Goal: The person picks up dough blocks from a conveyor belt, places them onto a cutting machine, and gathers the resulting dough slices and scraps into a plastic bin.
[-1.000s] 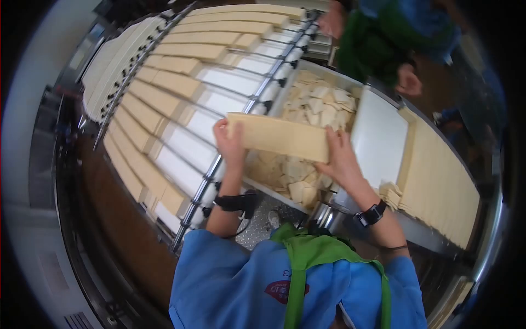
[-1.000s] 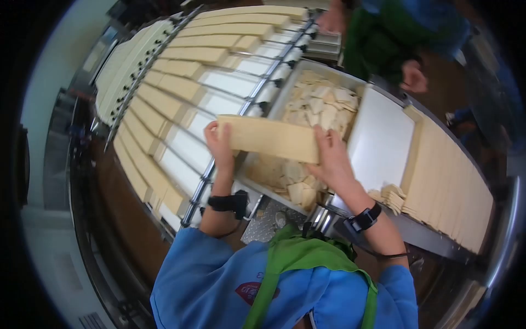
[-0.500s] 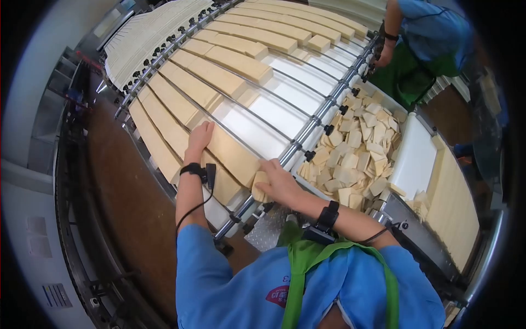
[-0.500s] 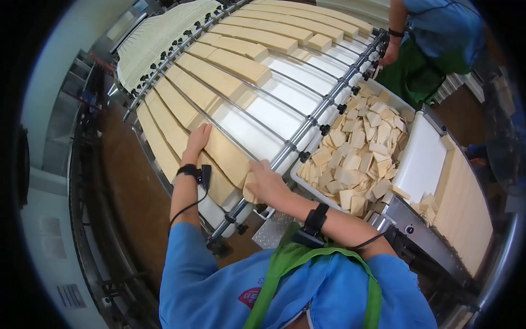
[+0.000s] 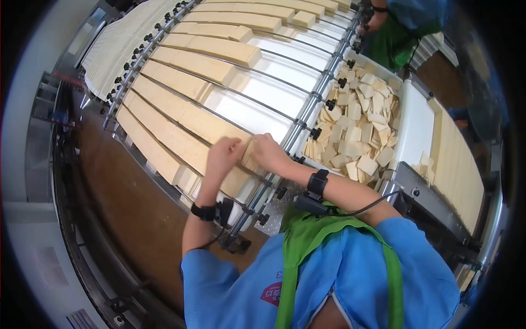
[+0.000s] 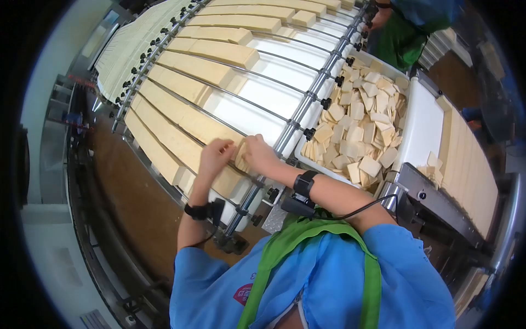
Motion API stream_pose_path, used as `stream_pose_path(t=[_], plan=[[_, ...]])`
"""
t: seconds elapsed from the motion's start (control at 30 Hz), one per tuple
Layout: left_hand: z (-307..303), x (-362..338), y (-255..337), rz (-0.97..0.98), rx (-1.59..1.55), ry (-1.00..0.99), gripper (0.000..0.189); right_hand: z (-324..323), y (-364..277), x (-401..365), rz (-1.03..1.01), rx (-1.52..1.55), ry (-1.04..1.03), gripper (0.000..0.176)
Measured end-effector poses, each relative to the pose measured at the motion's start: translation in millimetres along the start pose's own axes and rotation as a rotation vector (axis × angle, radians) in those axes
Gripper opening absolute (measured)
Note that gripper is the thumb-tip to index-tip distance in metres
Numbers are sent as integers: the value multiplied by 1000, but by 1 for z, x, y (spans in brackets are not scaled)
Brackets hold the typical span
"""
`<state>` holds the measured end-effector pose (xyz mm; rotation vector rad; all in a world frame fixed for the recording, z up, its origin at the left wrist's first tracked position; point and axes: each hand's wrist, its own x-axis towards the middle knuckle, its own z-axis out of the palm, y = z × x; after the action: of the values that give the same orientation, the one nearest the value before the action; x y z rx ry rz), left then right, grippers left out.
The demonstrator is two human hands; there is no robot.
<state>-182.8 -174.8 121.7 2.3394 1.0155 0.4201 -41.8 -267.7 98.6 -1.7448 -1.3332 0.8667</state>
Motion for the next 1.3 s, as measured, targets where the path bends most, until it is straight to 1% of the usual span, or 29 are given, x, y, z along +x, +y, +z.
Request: stream_pose_path(t=[0.13, 0.23, 0.33, 0.43, 0.53, 0.63, 0.73, 0.8, 0.83, 0.87, 0.9, 0.93, 0.97, 1.0, 1.03, 1.07, 1.1, 1.17, 1.23, 1.3], plan=[[16, -15, 11, 87, 208, 171, 21, 5, 0, -10, 35, 57, 9, 49], [16, -15, 14, 105, 322, 151, 20, 9, -1, -12, 9, 101, 75, 50], [17, -15, 18, 160, 347, 137, 19, 15, 1, -11, 50, 141, 96, 49], [16, -15, 20, 158, 394, 95, 22, 27, 12, -10, -69, 136, 221, 46], [12, -8, 22, 298, 525, 130, 21, 24, 6, -14, -68, 132, 233, 45], [15, 0, 13, 426, 443, 125, 20, 26, 8, -12, -55, 145, 244, 44], [19, 1, 16, 448, 507, 208, 16, 21, -1, -13, 51, 216, 157, 47], [17, -6, 13, 380, 439, 179, 20, 20, -5, -13, 73, 169, 156, 47], [17, -5, 10, 367, 392, 158, 22, 28, 5, -12, 10, 206, 217, 45], [20, -4, 4, 449, 394, 306, 24, 35, 10, -8, -28, 225, 257, 44], [18, -5, -13, 381, 182, 346, 27, 34, 8, -7, -36, 254, 251, 44], [11, -8, -4, 222, 47, 428, 25, 34, 6, -4, -47, 283, 247, 44], [4, -7, 5, 37, -131, 497, 24, 49, 12, 8, -68, 227, 362, 44], [-7, -6, 11, -10, -275, 535, 20, 48, 6, 12, -51, 291, 374, 39], [-18, -6, 40, -66, -321, 590, 16, 41, -2, 12, -77, 295, 344, 41], [-24, -4, 57, -20, -406, 617, 15, 42, 0, 17, -115, 295, 359, 43], [-28, -1, 71, 20, -489, 648, 14, 37, -3, 14, -71, 272, 294, 42], [-32, 3, 103, 43, -565, 641, 17, 19, 0, 3, -89, 288, 282, 40], [-28, 14, 123, 120, -605, 608, 19, -5, 7, -11, -104, 336, 276, 41], [-13, 25, 145, 186, -690, 561, 19, -45, 23, -28, -252, 341, 496, 40]])
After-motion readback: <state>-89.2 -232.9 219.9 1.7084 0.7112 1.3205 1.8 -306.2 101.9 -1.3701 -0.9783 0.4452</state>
